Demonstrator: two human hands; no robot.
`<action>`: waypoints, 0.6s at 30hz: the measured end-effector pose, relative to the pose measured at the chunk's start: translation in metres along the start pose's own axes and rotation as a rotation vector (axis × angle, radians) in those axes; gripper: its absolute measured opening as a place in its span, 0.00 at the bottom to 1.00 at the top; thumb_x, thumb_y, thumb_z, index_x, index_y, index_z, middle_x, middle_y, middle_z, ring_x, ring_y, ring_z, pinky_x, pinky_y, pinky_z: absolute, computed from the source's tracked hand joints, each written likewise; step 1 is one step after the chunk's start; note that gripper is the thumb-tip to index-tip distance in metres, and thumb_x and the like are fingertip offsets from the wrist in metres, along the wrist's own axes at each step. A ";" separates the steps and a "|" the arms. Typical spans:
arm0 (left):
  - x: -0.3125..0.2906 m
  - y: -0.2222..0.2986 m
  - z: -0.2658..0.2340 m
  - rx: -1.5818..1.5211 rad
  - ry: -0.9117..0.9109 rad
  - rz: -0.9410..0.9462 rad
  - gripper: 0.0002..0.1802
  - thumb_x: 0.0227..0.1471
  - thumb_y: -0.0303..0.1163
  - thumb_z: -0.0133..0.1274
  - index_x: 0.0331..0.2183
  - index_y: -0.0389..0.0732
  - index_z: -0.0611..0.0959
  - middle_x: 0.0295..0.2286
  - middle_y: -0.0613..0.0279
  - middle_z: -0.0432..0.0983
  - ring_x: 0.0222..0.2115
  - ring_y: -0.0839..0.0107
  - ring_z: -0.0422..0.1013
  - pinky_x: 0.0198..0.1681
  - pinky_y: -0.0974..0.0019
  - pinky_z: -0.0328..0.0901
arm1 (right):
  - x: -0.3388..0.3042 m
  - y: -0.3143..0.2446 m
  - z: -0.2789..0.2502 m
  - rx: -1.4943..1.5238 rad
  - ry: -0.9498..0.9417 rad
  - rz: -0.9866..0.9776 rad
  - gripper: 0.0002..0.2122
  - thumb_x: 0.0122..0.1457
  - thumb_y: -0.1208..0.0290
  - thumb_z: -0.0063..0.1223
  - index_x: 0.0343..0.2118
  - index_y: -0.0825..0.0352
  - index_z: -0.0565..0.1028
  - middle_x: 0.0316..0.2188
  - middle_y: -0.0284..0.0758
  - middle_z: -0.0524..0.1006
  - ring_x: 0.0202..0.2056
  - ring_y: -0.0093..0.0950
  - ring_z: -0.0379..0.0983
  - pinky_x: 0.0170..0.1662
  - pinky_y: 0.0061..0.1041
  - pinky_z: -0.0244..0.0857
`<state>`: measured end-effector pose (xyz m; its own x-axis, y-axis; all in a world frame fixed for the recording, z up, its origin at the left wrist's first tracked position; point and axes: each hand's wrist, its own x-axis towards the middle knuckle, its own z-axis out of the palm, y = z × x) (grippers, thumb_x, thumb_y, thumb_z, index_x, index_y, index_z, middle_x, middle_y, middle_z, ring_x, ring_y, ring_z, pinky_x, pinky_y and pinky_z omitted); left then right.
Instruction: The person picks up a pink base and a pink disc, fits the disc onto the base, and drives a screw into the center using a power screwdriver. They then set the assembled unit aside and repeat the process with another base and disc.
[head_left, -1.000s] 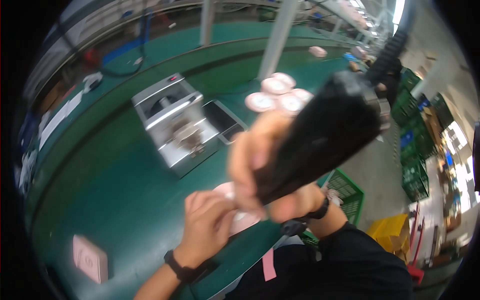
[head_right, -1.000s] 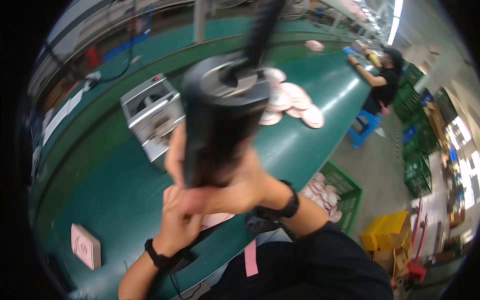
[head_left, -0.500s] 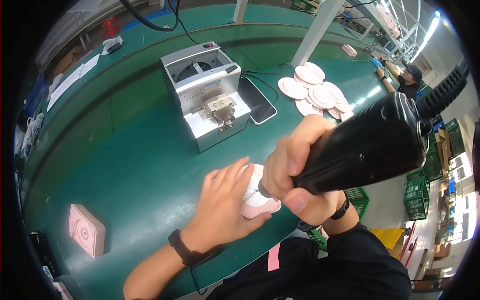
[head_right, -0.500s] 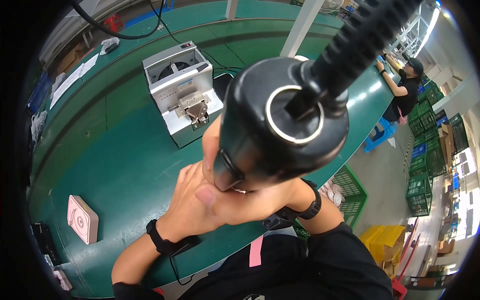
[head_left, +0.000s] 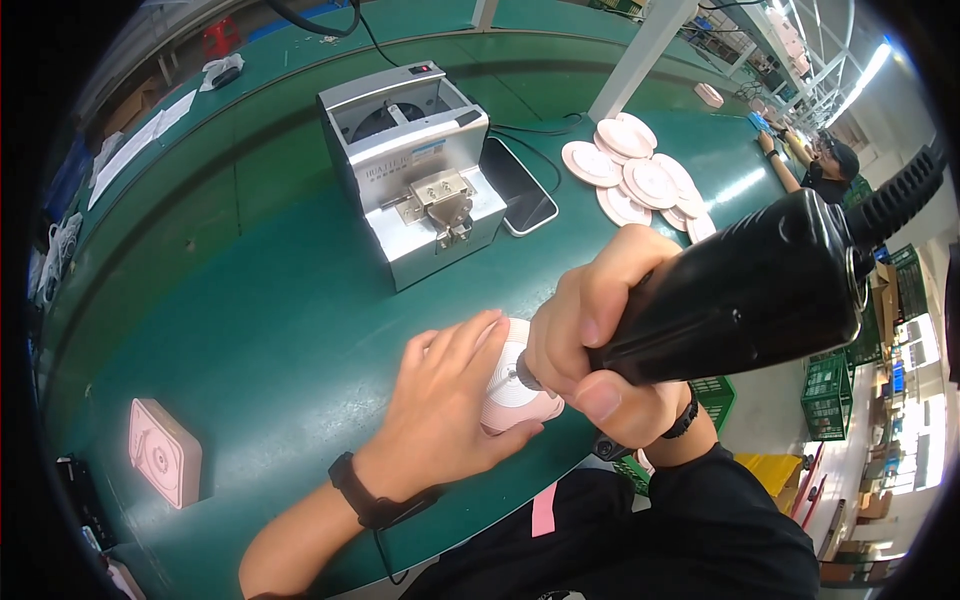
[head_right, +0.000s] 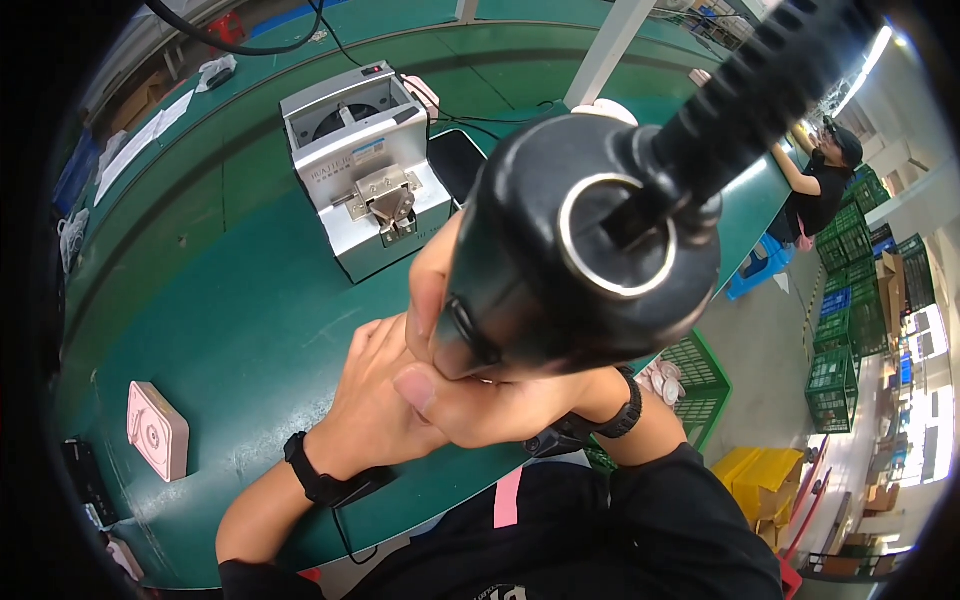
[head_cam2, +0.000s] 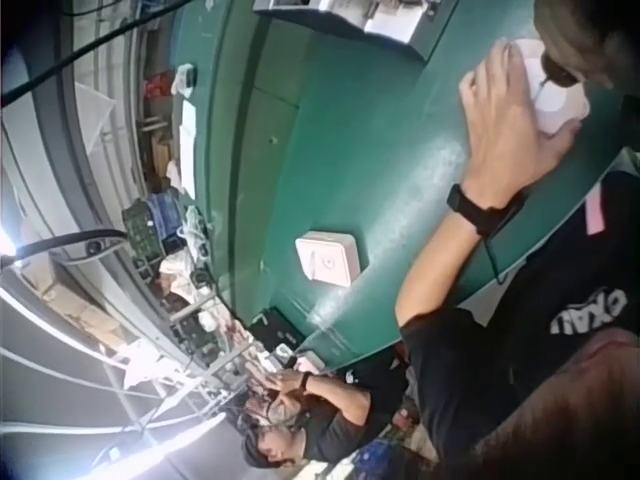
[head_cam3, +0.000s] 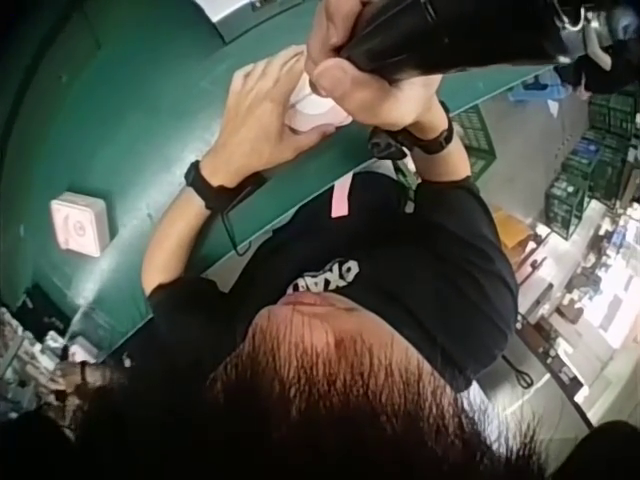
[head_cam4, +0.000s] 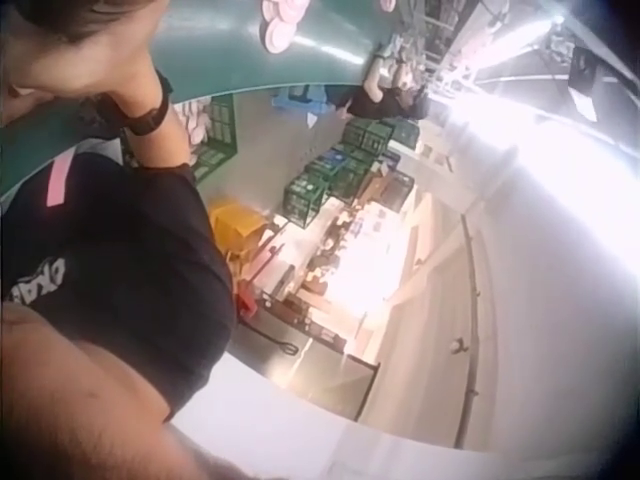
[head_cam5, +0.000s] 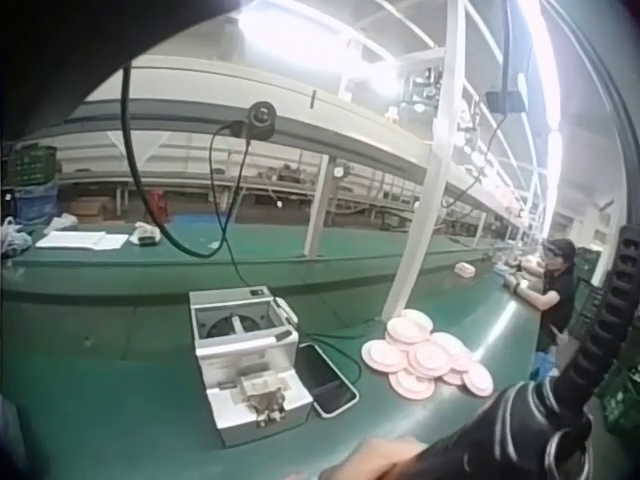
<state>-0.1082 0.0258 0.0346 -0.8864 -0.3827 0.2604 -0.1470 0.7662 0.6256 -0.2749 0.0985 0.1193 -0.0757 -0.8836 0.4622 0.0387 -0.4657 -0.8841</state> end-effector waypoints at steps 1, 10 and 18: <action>0.000 0.000 0.001 0.000 0.007 0.003 0.52 0.37 0.45 0.73 0.59 0.30 0.69 0.58 0.45 0.66 0.58 0.50 0.64 0.61 0.49 0.55 | 0.000 0.001 -0.001 0.015 -0.006 -0.012 0.21 0.52 0.73 0.69 0.37 0.64 0.62 0.20 0.32 0.68 0.18 0.22 0.63 0.24 0.23 0.61; 0.000 0.008 -0.014 0.052 -0.059 -0.018 0.54 0.36 0.43 0.74 0.61 0.32 0.68 0.58 0.46 0.64 0.56 0.50 0.65 0.58 0.51 0.57 | 0.004 0.000 -0.005 -0.141 -0.084 -0.023 0.21 0.52 0.72 0.70 0.37 0.65 0.63 0.20 0.33 0.69 0.19 0.21 0.64 0.24 0.22 0.60; -0.032 0.016 -0.089 0.435 -0.165 -0.323 0.46 0.35 0.32 0.72 0.57 0.32 0.70 0.49 0.48 0.70 0.48 0.49 0.70 0.47 0.49 0.66 | 0.016 -0.002 -0.042 0.041 0.154 -0.197 0.18 0.64 0.61 0.60 0.43 0.64 0.61 0.20 0.29 0.65 0.15 0.19 0.62 0.19 0.22 0.62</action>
<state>-0.0430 0.0037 0.1019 -0.8178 -0.5745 -0.0340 -0.5590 0.7788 0.2847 -0.3180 0.0875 0.1257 -0.2367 -0.7590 0.6065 0.0486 -0.6327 -0.7729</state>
